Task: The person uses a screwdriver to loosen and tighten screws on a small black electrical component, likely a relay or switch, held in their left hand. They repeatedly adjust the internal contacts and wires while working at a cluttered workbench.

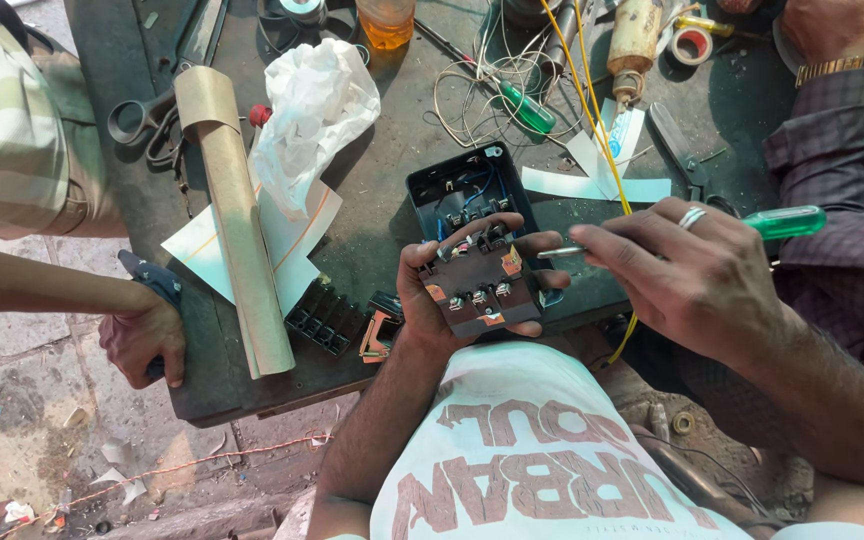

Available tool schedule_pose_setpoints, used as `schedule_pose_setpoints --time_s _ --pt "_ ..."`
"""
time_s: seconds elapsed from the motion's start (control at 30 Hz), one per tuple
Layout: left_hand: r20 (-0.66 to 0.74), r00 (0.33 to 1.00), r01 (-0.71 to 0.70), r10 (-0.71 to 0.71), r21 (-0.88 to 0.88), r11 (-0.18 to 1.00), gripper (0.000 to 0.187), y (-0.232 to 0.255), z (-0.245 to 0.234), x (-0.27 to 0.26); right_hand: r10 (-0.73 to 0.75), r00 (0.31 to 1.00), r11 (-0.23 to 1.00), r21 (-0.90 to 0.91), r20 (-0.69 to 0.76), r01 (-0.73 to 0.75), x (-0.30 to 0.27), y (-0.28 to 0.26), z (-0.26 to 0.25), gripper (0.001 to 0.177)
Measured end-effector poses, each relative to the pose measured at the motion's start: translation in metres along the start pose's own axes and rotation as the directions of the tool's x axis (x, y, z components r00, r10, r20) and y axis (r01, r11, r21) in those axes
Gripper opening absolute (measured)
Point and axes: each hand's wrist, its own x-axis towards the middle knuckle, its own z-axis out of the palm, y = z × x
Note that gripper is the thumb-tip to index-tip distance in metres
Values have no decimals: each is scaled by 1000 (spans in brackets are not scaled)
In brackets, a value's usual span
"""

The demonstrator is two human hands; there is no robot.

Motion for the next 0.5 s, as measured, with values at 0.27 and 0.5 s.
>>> schedule_pose_setpoints --time_s 0.27,0.5 --pt "-6 1000 0 0 25 1000 89 -1 2 0 -37 988 991 -120 148 55 19 -17 -13 88" --pt "-48 999 -8 12 85 996 92 -1 -1 -2 -10 961 993 -113 277 43 22 -17 -8 88"
